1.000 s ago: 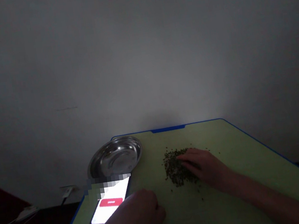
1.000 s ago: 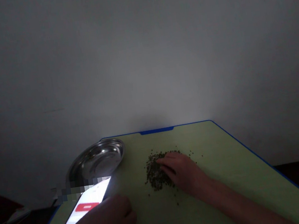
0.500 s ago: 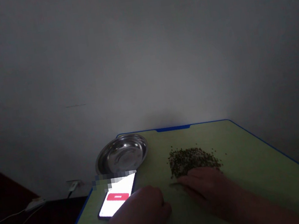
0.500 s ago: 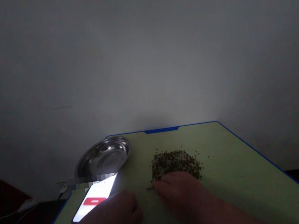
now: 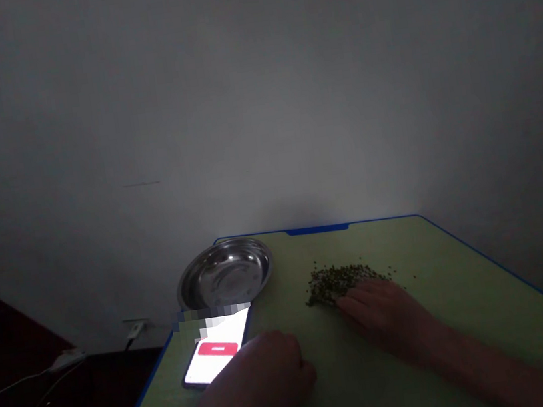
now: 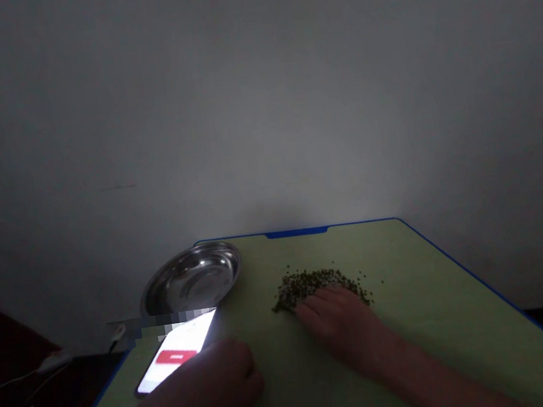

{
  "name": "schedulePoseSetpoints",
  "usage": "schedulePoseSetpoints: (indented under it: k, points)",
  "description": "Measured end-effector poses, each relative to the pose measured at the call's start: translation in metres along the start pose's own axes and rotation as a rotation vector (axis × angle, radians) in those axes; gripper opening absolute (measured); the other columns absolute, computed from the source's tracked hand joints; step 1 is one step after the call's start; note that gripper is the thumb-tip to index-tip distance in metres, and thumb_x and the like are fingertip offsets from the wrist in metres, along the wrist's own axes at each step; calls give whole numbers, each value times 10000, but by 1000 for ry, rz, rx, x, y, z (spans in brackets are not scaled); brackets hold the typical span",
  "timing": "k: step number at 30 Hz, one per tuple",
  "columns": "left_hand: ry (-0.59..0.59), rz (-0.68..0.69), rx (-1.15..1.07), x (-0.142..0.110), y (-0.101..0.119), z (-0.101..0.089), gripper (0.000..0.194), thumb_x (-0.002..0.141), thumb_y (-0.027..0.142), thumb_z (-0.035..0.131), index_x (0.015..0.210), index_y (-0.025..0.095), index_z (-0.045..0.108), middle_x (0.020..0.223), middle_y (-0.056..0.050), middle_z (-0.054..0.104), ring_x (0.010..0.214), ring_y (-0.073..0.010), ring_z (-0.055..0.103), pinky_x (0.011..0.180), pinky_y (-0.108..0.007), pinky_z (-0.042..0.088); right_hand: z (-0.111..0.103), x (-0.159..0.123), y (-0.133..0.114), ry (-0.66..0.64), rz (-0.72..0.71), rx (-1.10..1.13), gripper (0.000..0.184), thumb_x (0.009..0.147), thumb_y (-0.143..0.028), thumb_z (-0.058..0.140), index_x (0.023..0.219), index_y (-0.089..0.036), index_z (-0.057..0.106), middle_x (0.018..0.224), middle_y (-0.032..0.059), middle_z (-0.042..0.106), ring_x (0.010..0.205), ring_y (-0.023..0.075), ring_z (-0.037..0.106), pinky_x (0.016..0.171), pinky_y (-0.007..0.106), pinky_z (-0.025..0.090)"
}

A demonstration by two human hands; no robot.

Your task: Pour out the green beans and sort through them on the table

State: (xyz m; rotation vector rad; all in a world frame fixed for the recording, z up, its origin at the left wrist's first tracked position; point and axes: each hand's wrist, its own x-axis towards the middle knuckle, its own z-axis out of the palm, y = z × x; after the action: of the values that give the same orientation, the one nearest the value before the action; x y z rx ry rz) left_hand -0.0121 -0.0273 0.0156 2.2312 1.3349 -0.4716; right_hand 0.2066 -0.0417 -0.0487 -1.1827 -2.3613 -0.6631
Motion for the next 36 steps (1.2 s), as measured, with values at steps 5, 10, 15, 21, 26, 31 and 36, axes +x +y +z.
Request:
schedulePoseSetpoints:
  k: [5,10,15,21,26,31,36]
  points:
    - [-28,39,20,-1,0,-2,407,830,267,323,739,76,671,571,-137,652,476,-187,604,439,-260,445,-1,1,17,-46,203,130,164,889,-198,495,900,-183,658,803,45,714,692,186,648,638,313,462]
    - [3,23,5,2,-3,1,376,827,270,346,701,90,651,579,-140,652,513,-199,630,431,-253,438,-3,3,30,-136,482,305,189,888,-259,492,938,-189,660,879,52,727,770,197,666,695,329,494]
    - [-8,13,8,-1,1,-1,380,824,286,349,744,76,656,588,-142,657,527,-203,636,428,-249,422,-18,9,43,-151,587,442,180,869,-291,504,890,-205,661,814,37,725,715,180,651,663,306,484]
    - [-30,28,33,-1,0,-2,391,820,278,334,702,86,653,582,-142,641,525,-207,613,455,-277,452,-22,6,66,-141,581,393,167,858,-284,497,834,-209,645,760,33,703,665,169,627,623,293,461]
    - [26,64,18,1,-4,-3,383,835,298,339,682,108,635,552,-114,617,532,-191,603,498,-270,461,-11,-1,59,-176,530,386,164,860,-276,494,850,-209,644,814,48,697,742,193,630,671,315,459]
    - [4,39,10,0,-2,-6,400,840,316,326,666,116,625,500,-70,571,452,-158,553,416,-238,381,-19,-5,56,-203,504,411,172,874,-292,488,876,-214,640,829,37,693,742,176,620,657,290,447]
    - [85,68,21,3,-5,-1,391,837,313,323,717,111,635,551,-85,610,484,-156,565,433,-234,383,-34,-13,81,-227,598,361,191,870,-329,477,814,-208,614,729,30,676,649,178,607,601,296,424]
